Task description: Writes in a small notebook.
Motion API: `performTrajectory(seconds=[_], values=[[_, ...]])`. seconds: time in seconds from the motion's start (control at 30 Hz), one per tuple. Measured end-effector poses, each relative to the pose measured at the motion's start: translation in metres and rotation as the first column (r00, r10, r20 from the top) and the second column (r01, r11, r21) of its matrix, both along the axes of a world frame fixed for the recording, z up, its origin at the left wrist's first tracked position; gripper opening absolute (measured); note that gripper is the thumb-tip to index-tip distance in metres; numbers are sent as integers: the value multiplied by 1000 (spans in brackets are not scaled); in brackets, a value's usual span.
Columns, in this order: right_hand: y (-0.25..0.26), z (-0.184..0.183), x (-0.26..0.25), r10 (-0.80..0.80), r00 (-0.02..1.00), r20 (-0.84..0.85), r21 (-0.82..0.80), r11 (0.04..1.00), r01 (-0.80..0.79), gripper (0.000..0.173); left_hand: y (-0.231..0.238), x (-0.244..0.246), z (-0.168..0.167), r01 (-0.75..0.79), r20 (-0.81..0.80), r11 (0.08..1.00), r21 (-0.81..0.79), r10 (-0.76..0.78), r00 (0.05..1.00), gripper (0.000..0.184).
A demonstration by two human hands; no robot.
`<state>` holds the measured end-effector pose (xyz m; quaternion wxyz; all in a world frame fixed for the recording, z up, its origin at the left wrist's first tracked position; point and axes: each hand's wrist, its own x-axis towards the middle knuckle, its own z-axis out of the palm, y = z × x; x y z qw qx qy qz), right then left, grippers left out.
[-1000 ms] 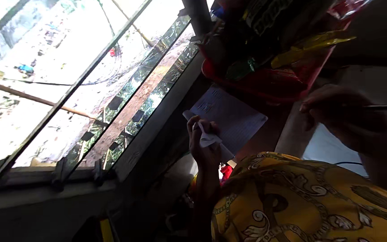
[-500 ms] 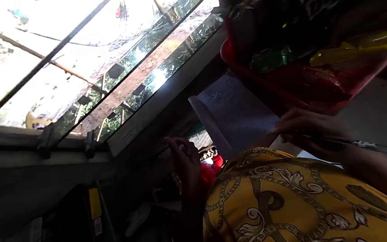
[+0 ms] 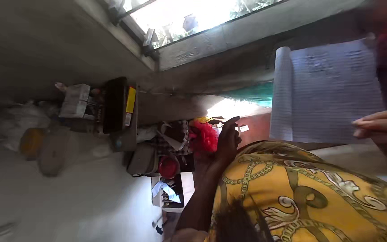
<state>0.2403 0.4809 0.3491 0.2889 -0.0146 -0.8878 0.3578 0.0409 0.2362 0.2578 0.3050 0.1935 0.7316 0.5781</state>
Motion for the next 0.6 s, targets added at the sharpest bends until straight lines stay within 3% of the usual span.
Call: performTrajectory(seconds=[0.03, 0.07, 0.1, 0.17, 0.2, 0.23, 0.33, 0.43, 0.53, 0.6], values=[[3, 0, -3, 3, 1000, -7, 22, 1000, -3, 22, -4, -3, 3, 56, -125, 992, -110, -69, 990, 39], [5, 0, -6, 0, 1000, -20, 42, 999, 1, 22, -6, -6, 5, 52, -125, 991, -126, -68, 990, 37], [6, -1, -9, -6, 999, -36, 55, 998, 8, 22, -7, -8, 4, 4, -57, 1000, -23, -5, 998, 35], [9, -4, -15, -11, 999, -46, 54, 998, 14, 23, -3, -12, 9, -249, 337, 905, 344, 129, 933, 36], [10, -7, -18, -8, 998, -57, 43, 999, 10, 23, -1, -15, 15, -349, 464, 842, 412, 135, 875, 38], [10, -10, -21, -2, 997, -71, 31, 1000, 4, 22, 0, -18, 20, -389, 492, 821, 417, 157, 857, 42], [12, -18, -26, 13, 996, -91, 13, 1000, -12, 23, -3, -29, 19, -342, 375, 830, 441, 177, 910, 44], [15, -23, -27, 8, 996, -89, -7, 1000, -9, 23, 2, -36, 26, -397, 505, 772, 497, 115, 856, 41], [17, -25, -27, -13, 994, -105, -71, 997, 6, 25, 10, -39, 32, -420, 499, 779, 465, 161, 852, 70], [16, -25, -29, -30, 994, -102, -131, 991, 16, 26, 16, -41, 31, -409, 434, 786, 464, 200, 878, 78]])
